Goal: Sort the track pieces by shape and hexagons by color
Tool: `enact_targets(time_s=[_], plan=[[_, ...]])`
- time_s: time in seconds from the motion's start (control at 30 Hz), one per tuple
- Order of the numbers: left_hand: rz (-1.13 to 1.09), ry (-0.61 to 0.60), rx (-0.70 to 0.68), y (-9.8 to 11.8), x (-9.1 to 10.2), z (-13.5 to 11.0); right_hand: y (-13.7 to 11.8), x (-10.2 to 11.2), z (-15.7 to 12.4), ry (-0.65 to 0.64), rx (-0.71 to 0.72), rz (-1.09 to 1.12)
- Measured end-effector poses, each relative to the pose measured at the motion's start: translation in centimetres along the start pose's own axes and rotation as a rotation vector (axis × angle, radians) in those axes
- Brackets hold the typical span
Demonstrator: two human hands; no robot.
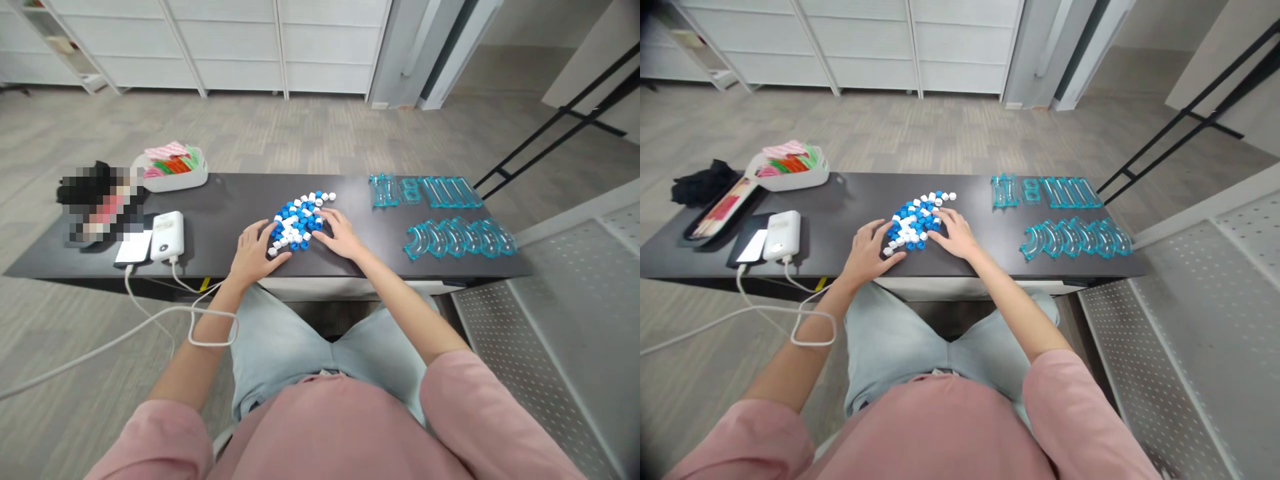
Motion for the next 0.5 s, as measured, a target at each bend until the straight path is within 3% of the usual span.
enact_targets(time_s=[0.1, 0.27, 0.5], plan=[[0.011, -0.054, -0.065, 1.5, -0.9, 1.0, -1.5, -1.4, 0.1, -0.006, 0.001, -0.035], [0.000, -0.079, -0.036, 3.7, -2.4, 3.9, -1.0, -1.0, 0.0, 0.024, 0.014, -0.052], [-0.046, -0.053, 0.005, 3.5, -2.2, 5.5, -0.4, -0.9, 0.1, 0.077, -0.008, -0.046]])
Point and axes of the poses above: each hand's wrist, its own z-axis towards the middle knuckle, its own x-axis out of the back of the hand, y = z × x, the point moved 6 cm from there along z, towards the middle knuckle, and after that the axes turned 15 degrees about -y, right-handed, at the moved point
